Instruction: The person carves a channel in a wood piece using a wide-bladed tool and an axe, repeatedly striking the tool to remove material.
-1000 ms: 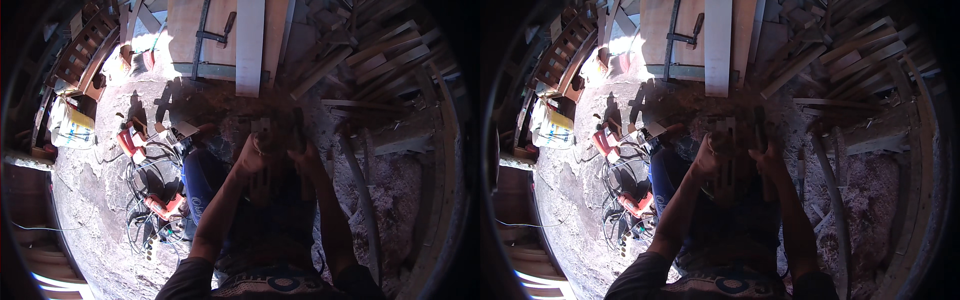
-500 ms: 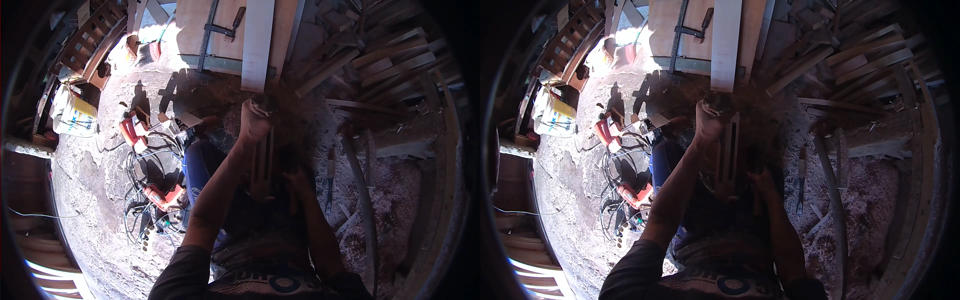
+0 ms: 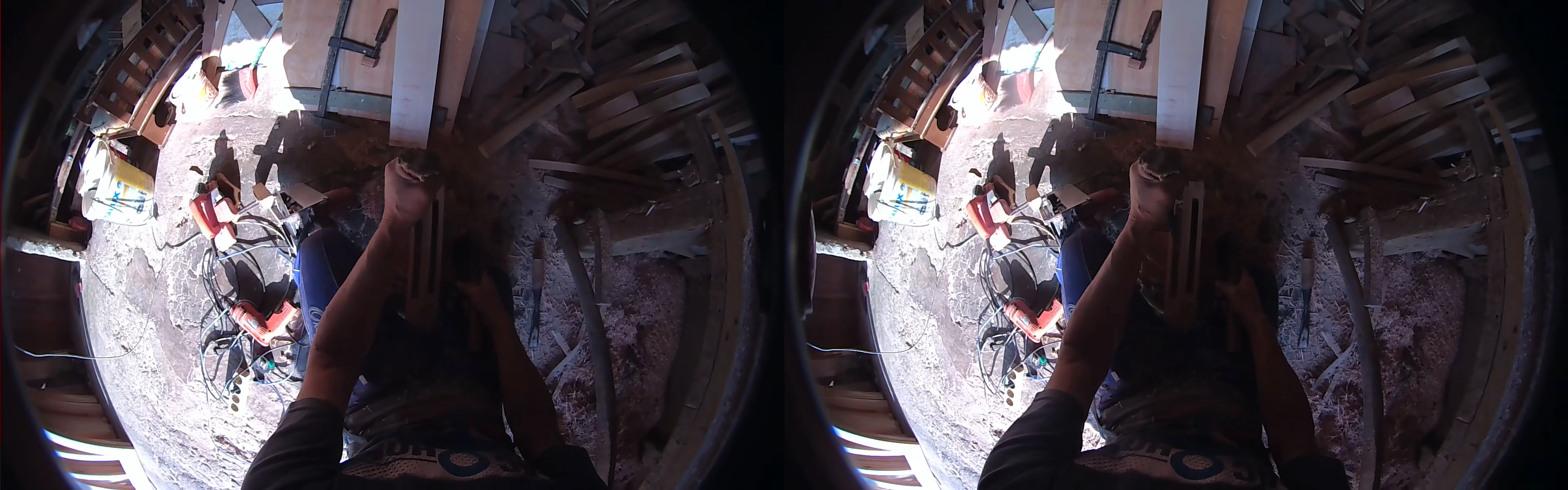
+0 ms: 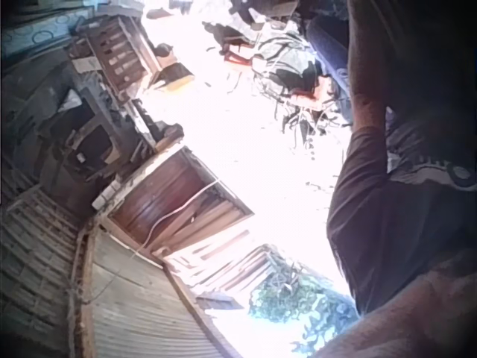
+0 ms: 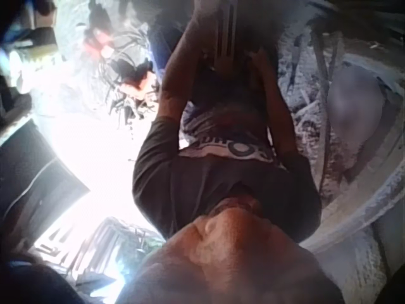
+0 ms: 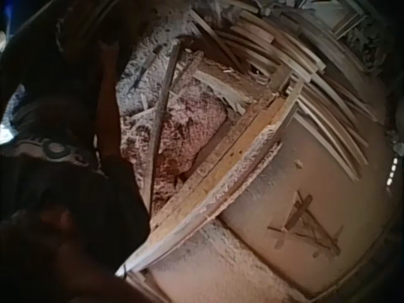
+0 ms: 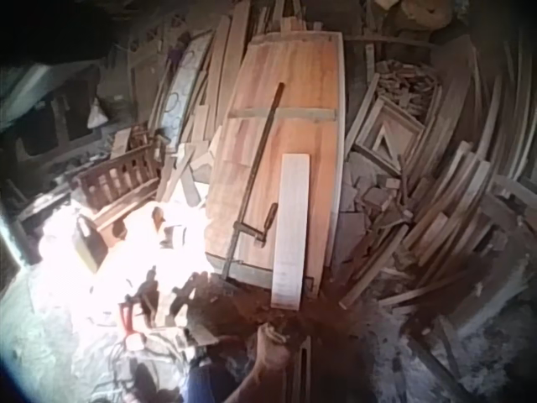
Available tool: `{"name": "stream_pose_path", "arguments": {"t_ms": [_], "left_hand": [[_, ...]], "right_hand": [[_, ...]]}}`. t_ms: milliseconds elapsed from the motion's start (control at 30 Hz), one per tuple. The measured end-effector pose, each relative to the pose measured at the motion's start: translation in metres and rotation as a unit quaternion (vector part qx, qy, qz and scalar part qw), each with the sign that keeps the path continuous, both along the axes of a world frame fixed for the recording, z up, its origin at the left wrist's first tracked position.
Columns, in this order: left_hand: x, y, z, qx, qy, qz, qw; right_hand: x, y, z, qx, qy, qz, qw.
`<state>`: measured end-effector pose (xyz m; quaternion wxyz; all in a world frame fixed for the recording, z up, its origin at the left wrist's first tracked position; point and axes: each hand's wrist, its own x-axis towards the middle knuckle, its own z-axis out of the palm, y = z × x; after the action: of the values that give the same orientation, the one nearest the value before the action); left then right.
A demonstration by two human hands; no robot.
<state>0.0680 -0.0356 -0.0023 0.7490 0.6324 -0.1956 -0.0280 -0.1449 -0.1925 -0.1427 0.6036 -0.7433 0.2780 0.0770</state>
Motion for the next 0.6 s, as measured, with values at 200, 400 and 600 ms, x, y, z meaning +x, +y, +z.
{"name": "stream_pose_path", "arguments": {"t_ms": [200,400,600], "left_hand": [[-0.008,-0.003,-0.016,0.021,-0.003,0.011,1.000],[-0.009,0.003,-0.017,-0.019,0.019,0.025,0.999],[-0.019,-0.010,-0.018,-0.034,0.004,0.060,0.998]], "right_hand": [[0.004,0.010,0.019,0.032,0.026,-0.017,0.999],[0.005,-0.001,0.027,-0.026,0.013,0.014,0.999],[0.064,-0.003,0.176,-0.242,-0.267,0.145,0.922]]}}
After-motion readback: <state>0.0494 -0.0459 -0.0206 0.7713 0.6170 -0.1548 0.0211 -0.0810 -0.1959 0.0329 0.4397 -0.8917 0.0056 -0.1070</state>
